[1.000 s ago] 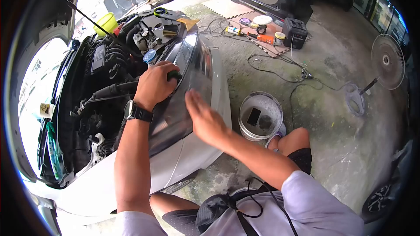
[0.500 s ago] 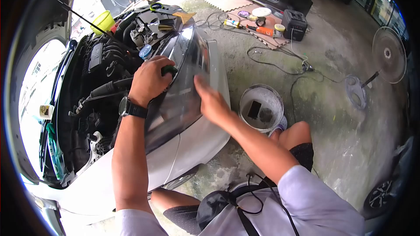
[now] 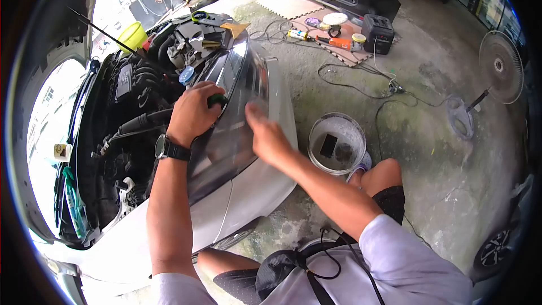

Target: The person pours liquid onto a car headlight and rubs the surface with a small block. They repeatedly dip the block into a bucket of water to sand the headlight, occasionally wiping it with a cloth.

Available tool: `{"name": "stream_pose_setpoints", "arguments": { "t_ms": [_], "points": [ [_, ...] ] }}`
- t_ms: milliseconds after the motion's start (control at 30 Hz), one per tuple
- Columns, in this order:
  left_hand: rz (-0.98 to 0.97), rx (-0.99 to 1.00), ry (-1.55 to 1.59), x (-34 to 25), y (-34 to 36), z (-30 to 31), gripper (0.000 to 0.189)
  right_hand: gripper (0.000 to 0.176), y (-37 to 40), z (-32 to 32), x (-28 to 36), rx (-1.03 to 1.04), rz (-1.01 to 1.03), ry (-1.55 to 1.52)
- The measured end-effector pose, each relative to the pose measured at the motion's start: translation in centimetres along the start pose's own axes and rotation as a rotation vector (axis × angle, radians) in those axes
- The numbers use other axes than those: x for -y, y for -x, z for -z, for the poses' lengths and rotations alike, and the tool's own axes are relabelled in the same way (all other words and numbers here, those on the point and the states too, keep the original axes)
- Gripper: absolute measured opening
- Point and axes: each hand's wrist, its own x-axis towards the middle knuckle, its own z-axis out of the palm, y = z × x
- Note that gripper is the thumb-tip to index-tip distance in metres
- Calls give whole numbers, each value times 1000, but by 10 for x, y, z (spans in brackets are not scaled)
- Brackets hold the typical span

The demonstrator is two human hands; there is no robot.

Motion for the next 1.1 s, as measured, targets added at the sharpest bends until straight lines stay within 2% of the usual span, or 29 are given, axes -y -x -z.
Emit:
{"name": "stream_pose_setpoints", "arguments": {
  "t_ms": [67,167,300,400,467,533,567,633,667,733,767,867,1000,1100],
  "points": [
    [19,1,-10,-3,-1,3,32,71,42,-2,42,-18,137,-22],
    [1,19,-8,2,1,0,33,67,41,9,29,22,240,-55],
    [-36,6,-25,2,-1,1,34,70,-22,0,-25,-31,74,-36],
    [7,26,0,-1,-1,2,34,72,0,-5,6,-33,56,-6],
    [18,24,-5,-1,1,1,34,76,40,-1,37,38,171,-24],
    [25,23,-10,0,1,2,35,74,47,9,32,86,283,2],
    [8,25,-22,-1,1,1,35,74,35,10,21,88,269,-5],
    [2,36,-15,-1,3,-1,35,71,1,13,-7,28,94,-68],
    [-3,24,-11,-1,1,2,35,71,-3,6,-11,15,97,-69],
    [-15,17,0,-3,0,3,34,70,-22,-2,-9,-76,27,-15],
    [5,27,-8,-1,0,1,34,71,-7,-3,3,-45,21,11],
    [36,21,-20,-3,0,3,35,71,45,3,49,20,207,-1],
    [22,44,-18,-3,4,0,35,69,9,-1,-8,-24,228,-19],
    [15,33,-5,-5,-1,4,34,69,-27,-9,-23,-106,-7,-58]
  ]
}}
